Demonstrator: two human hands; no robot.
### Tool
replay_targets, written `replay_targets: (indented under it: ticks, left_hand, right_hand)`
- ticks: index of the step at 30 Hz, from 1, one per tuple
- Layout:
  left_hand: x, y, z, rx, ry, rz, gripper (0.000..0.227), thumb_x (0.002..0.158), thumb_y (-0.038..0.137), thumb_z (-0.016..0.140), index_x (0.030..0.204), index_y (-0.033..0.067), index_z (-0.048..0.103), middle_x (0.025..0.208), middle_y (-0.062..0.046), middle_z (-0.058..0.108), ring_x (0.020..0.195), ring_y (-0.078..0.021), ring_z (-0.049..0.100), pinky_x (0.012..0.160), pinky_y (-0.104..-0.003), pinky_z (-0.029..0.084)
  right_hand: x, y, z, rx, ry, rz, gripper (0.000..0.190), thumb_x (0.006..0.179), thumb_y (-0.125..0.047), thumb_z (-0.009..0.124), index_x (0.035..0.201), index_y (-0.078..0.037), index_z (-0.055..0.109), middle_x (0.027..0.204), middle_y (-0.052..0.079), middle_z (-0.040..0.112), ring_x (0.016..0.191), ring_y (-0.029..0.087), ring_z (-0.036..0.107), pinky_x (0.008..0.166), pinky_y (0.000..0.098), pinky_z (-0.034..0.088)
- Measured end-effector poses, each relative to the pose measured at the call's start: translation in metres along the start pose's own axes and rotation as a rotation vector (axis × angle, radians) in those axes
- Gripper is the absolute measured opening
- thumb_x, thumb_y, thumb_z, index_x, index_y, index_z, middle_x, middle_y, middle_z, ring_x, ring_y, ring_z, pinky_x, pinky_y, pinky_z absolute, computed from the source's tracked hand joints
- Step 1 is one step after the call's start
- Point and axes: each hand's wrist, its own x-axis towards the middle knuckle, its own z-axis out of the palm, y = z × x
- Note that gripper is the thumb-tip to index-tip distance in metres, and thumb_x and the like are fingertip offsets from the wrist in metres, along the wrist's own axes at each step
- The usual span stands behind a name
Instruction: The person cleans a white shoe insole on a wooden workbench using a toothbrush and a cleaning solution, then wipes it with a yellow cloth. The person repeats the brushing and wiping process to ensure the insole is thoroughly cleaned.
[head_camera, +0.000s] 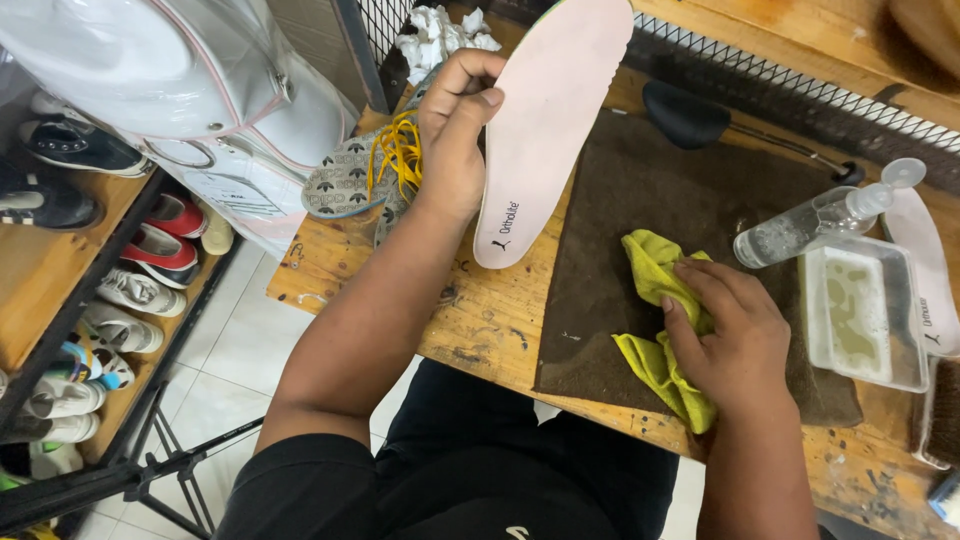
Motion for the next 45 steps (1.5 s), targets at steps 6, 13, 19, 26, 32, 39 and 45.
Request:
replay_targets:
  ticks: [6,13,19,26,32,39,45]
  left_hand:
    - [0.0,-0.002,0.0,0.005,0.001,0.004,0.016,0.087,0.01,0.055,0.098,0.0101,0.067,0.087,0.001,0.063,0.08,-0.01,0.053,0.073,-0.026,0.04]
    - [-0.01,-0.03,0.005,0.26,-0.074,-0.075,0.02,0.093,0.0,0.057,0.1,0.013,0.07,0.093,0.0,0.069,0.084,-0.013,0.06,0.075,-0.029,0.05]
    - [-0.024,-0.036,0.023,0.427,-0.191,-0.538,0.015,0.094,0.004,0.06,0.093,0.0134,0.072,0.089,-0.001,0.074,0.08,-0.0131,0.069,0.071,-0.028,0.058]
    - [-0.014,-0.059,0.009,0.52,-0.113,-0.458,0.013,0.091,0.004,0.067,0.096,0.0126,0.075,0.097,-0.005,0.08,0.089,-0.0166,0.074,0.084,-0.03,0.062]
    - [-0.003,-0.064,-0.003,0.532,-0.065,-0.3,0.016,0.092,0.003,0.07,0.107,0.0077,0.073,0.108,-0.01,0.078,0.101,-0.0204,0.076,0.097,-0.032,0.063]
    - [-0.001,-0.059,-0.01,0.708,-0.082,-0.22,0.044,0.094,0.001,0.06,0.137,0.0051,0.06,0.144,-0.014,0.063,0.135,-0.0283,0.06,0.114,-0.035,0.047]
    - [-0.005,-0.049,-0.007,0.692,-0.098,-0.044,0.033,0.095,0.006,0.07,0.127,0.0066,0.064,0.114,-0.011,0.077,0.113,-0.0194,0.073,0.1,-0.031,0.058]
  right_hand:
    - [-0.001,0.001,0.0,0.004,-0.007,0.011,0.028,0.097,-0.013,0.076,0.122,-0.001,0.074,0.124,0.016,0.072,0.114,0.032,0.07,0.099,0.0424,0.057]
    - [0.0,0.0,-0.001,0.003,-0.02,0.024,0.028,0.097,-0.014,0.075,0.123,-0.003,0.074,0.125,0.014,0.071,0.113,0.031,0.069,0.099,0.0418,0.056]
    - [0.0,0.001,0.0,0.016,0.007,-0.004,0.026,0.098,-0.013,0.075,0.121,-0.002,0.074,0.124,0.014,0.072,0.112,0.031,0.071,0.097,0.0417,0.058]
    - [-0.001,0.002,0.0,-0.004,0.018,-0.016,0.025,0.098,-0.015,0.075,0.12,-0.003,0.074,0.124,0.012,0.073,0.11,0.03,0.071,0.095,0.0415,0.058]
    - [0.001,0.0,-0.002,-0.022,0.005,-0.013,0.027,0.097,-0.017,0.073,0.122,-0.005,0.075,0.125,0.011,0.073,0.11,0.03,0.071,0.094,0.041,0.057]
    - [0.002,0.0,-0.004,-0.003,0.016,-0.038,0.028,0.097,-0.016,0.073,0.122,-0.004,0.074,0.124,0.012,0.072,0.108,0.03,0.072,0.093,0.0411,0.058]
    - [0.001,0.001,-0.003,-0.02,0.004,-0.026,0.028,0.097,-0.019,0.073,0.121,-0.004,0.074,0.123,0.011,0.072,0.109,0.03,0.071,0.092,0.0415,0.058]
